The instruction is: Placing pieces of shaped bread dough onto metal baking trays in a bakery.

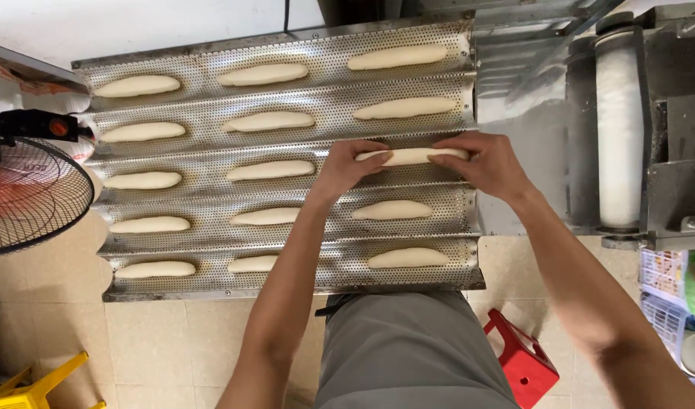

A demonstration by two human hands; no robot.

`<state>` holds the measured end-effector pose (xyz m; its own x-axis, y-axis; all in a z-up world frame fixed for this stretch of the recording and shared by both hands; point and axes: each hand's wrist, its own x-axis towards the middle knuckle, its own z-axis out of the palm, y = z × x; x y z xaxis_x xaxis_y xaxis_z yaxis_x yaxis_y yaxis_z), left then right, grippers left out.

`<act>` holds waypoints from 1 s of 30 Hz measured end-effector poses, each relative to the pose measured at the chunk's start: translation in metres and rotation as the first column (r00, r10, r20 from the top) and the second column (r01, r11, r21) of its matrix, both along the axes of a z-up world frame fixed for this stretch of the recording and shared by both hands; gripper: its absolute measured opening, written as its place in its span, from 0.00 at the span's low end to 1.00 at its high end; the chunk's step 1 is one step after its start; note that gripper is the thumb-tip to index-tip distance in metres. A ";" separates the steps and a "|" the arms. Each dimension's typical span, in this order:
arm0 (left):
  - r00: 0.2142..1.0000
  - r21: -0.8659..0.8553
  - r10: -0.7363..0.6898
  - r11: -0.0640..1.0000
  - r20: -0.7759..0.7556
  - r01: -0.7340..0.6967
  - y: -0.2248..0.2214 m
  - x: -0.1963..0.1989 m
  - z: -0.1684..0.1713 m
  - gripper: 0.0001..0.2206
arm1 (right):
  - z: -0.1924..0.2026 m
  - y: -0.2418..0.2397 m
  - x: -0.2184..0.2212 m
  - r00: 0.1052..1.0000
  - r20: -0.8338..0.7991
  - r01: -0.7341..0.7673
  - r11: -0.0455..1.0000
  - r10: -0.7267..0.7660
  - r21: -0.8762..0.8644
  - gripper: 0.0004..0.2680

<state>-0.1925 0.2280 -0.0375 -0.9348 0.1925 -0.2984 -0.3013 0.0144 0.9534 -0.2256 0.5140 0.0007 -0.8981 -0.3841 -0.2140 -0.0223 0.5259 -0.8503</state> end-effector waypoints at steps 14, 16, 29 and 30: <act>0.955 -0.497 0.205 0.819 -0.213 -0.286 0.002 0.044 0.034 0.20 | 0.007 0.018 0.016 0.905 -0.386 -0.126 0.978 0.182 0.166 0.11; 0.954 -0.437 0.220 0.851 -0.206 -0.291 0.003 0.055 0.046 0.20 | 0.021 0.004 0.028 0.940 -0.315 -0.096 0.987 0.133 0.130 0.12; 0.981 -0.241 0.143 0.955 -0.130 -0.171 0.008 0.105 0.021 0.15 | 0.020 -0.089 0.079 0.777 -0.284 -0.481 0.820 0.562 0.309 0.11; 0.993 -0.169 0.119 0.978 -0.021 -0.120 0.012 0.103 0.017 0.17 | 0.026 -0.084 0.078 0.815 -0.237 -0.488 0.847 0.528 0.211 0.11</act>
<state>-0.0893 0.2403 -0.0200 -0.9513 0.0267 -0.3072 -0.3007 0.1406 0.9433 -0.1472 0.4303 0.0268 -0.6116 -0.7879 -0.0712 -0.5403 0.4818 -0.6899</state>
